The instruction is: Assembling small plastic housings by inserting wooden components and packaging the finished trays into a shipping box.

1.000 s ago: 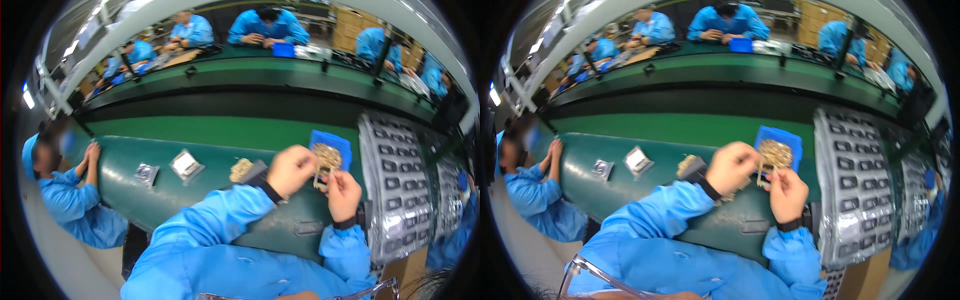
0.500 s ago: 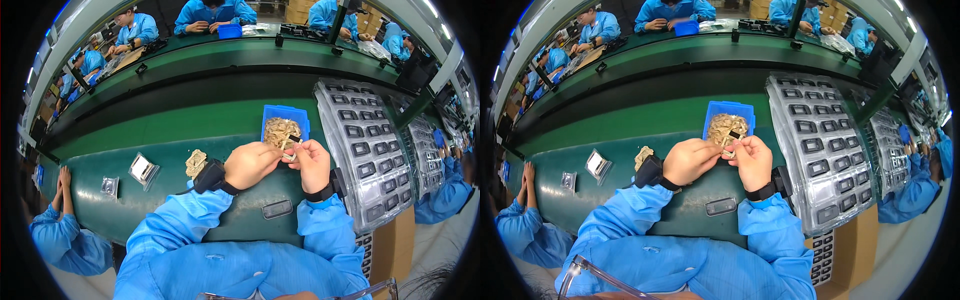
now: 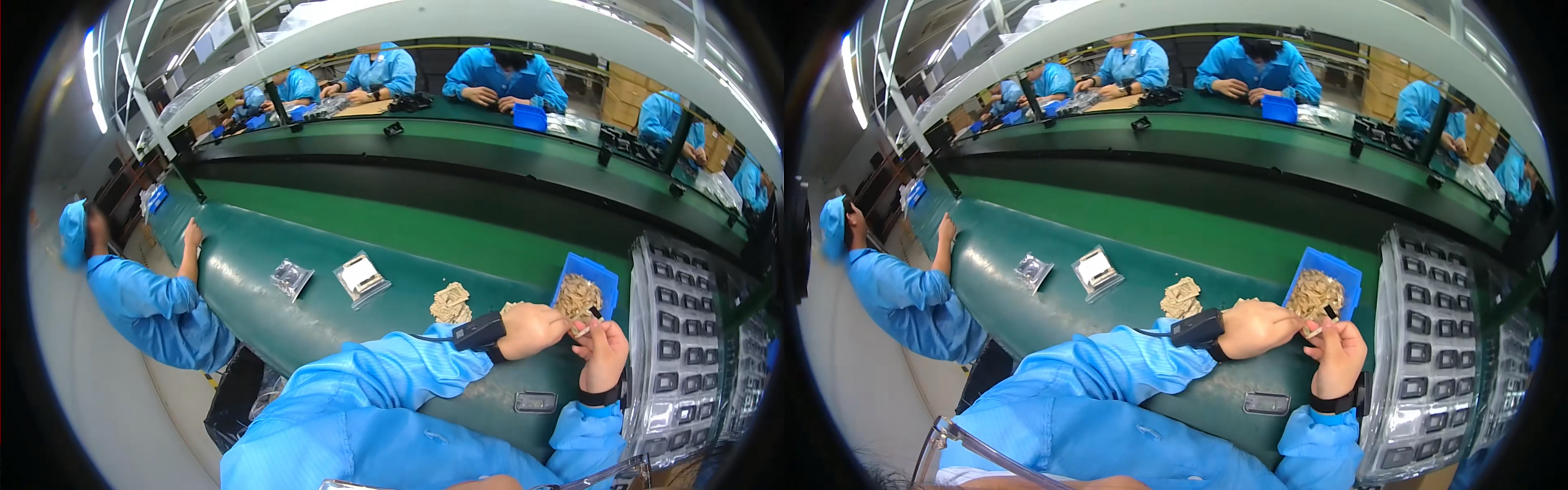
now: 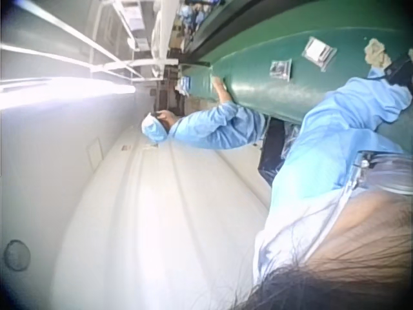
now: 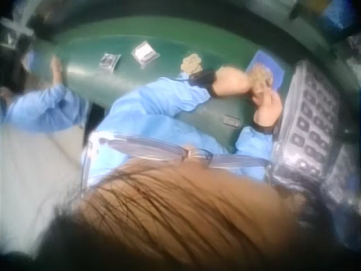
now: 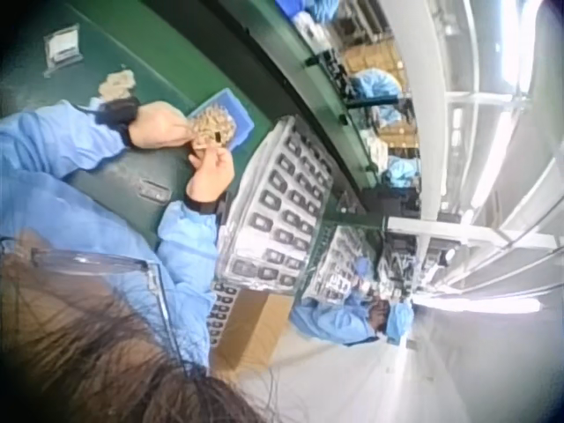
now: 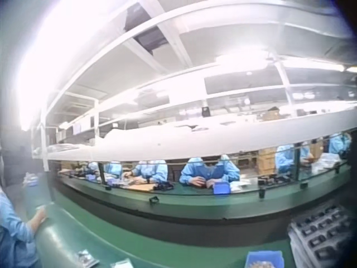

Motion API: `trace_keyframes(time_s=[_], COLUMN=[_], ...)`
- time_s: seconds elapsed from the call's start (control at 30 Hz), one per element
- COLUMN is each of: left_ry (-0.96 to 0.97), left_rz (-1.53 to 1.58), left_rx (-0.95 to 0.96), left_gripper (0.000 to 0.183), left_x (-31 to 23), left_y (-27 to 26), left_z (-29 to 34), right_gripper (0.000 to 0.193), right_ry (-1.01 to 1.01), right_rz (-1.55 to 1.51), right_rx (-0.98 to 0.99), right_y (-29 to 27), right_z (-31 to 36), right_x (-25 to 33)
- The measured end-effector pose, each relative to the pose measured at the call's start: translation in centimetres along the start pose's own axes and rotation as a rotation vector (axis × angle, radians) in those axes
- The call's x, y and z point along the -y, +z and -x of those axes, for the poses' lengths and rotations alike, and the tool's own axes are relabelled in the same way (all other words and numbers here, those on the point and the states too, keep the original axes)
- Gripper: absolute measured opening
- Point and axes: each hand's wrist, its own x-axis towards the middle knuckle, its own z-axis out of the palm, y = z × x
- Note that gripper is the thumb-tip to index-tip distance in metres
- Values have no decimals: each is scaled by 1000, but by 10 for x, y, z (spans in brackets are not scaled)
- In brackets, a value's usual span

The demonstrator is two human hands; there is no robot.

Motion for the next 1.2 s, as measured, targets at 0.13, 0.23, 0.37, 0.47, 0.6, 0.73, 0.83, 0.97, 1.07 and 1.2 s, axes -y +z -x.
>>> trace_keyframes(time_s=[0.13,0.23,0.37,0.47,0.6,0.73,0.83,0.97,1.07,1.2], left_ry=[54,-62,-465,-678,-526,-470,-389,-271,-226,-329], left_rz=[-75,3,684,1153,893,739,571,158,57,97], left_rx=[-32,-73,-9,54,36,10,-22,-105,-142,-126], left_gripper=[22,21,14,12,13,12,7,10,10,14], left_x=[1,-1,-7,-8,-4,-9,-10,1,6,9], left_y=[0,1,2,-4,-16,-14,-14,-10,-7,-6], left_z=[3,1,-6,-10,-10,-9,-13,-20,-22,-22], right_gripper=[13,11,30,23,25,18,14,5,12,10], right_ry=[54,-193,-780,-967,-1029,-1031,-967,-750,-600,-571], right_rz=[-66,157,781,913,917,891,874,727,504,453], right_rx=[26,93,95,98,123,83,76,-178,-262,-295], right_y=[3,5,1,2,6,6,6,-2,-6,-5], right_z=[-2,-1,2,-2,-8,-9,-6,-6,-9,-8], right_x=[0,-7,5,11,10,7,2,-2,0,1])
